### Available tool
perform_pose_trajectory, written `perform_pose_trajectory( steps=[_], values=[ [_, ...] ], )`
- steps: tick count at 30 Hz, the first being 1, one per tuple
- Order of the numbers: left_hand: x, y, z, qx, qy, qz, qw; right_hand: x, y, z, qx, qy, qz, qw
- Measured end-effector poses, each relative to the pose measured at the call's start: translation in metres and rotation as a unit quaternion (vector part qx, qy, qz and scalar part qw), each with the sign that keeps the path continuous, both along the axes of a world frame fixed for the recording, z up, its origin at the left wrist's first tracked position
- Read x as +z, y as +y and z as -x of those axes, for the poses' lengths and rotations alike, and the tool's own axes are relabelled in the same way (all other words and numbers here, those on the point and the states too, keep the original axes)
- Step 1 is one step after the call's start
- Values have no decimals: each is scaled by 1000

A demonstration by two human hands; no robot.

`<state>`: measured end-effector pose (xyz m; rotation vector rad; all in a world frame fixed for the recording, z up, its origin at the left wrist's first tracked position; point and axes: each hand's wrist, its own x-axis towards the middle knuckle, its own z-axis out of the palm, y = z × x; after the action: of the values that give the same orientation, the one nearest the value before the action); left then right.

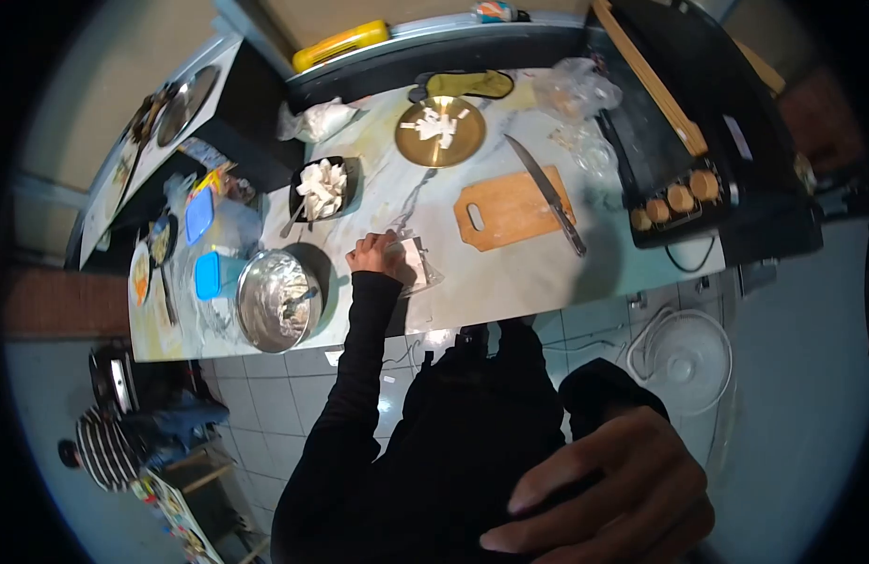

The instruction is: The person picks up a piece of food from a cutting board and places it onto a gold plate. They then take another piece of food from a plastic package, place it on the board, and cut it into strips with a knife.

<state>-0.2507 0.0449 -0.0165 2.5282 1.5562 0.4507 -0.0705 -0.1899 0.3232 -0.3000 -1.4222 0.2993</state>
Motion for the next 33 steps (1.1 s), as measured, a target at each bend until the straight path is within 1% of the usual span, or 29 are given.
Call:
perform_pose_trajectory(
  steps=[1,2,4,5,6,8,9,10,12,13,14,15,16,17,18,20,21,23,24,25,27,28,29,30,31,32,33],
  values=[
    [0,2,-4,-11,-34,-12,999,1,-12,0,70,1,78,995],
    [3,5,-5,-26,-49,6,998,-3,-11,7,52,4,83,995],
    [3,9,-4,-31,-30,40,998,-12,0,20,93,-16,4,996],
    [6,9,-3,-40,-59,32,997,-9,-2,13,134,-39,25,990],
    [1,9,1,-36,-59,29,997,-10,-3,14,138,-40,22,989],
    [-10,18,4,-69,-36,-23,997,-16,-1,20,-37,39,-33,998],
    [-14,19,8,-88,-58,-35,994,-7,-16,6,-19,13,41,999],
    [-11,17,6,-85,-48,-32,995,-12,-8,9,-9,13,37,999],
    [-4,9,1,-76,-105,1,992,-21,3,11,-16,25,-45,999],
    [-5,7,1,-79,-105,2,991,-15,3,0,82,-5,19,996],
    [-6,8,2,-67,-88,-5,994,-17,6,-7,79,-8,18,997],
    [-5,9,-1,-55,-73,-12,996,-21,9,-12,192,14,54,980],
    [-4,13,-5,-56,-80,-12,995,-24,11,-17,305,33,92,947],
    [-3,15,-7,-46,-82,-14,995,-25,5,-12,320,78,128,935],
    [-3,12,-5,-35,-80,-11,996,-28,9,-8,322,78,133,934],
    [2,15,-5,-35,-89,-21,995,-33,22,0,248,122,-16,961],
    [9,16,-4,-52,-90,-29,994,-31,23,-9,252,120,-17,960],
    [5,22,2,-68,-93,-33,993,-25,18,-30,367,91,120,918],
    [-7,32,11,-88,-152,17,984,-25,17,-33,366,90,123,918],
    [-6,36,12,-107,-208,66,970,-26,18,-34,380,92,120,912],
    [2,32,13,-97,-193,86,973,-34,23,-31,401,94,114,904],
    [7,28,13,-87,-179,107,974,-42,28,-24,357,110,31,927],
    [4,26,12,-64,-217,128,966,-46,30,-21,310,125,-51,941],
    [2,25,11,-61,-219,126,966,-43,27,-21,314,124,-51,940],
    [0,24,11,-67,-145,50,986,-39,21,-21,319,149,-12,936],
    [-3,21,12,-73,-68,-24,995,-37,17,-22,323,176,28,930],
    [-12,20,14,-73,-66,-22,995,-37,22,-28,322,178,29,929]
  ],
)
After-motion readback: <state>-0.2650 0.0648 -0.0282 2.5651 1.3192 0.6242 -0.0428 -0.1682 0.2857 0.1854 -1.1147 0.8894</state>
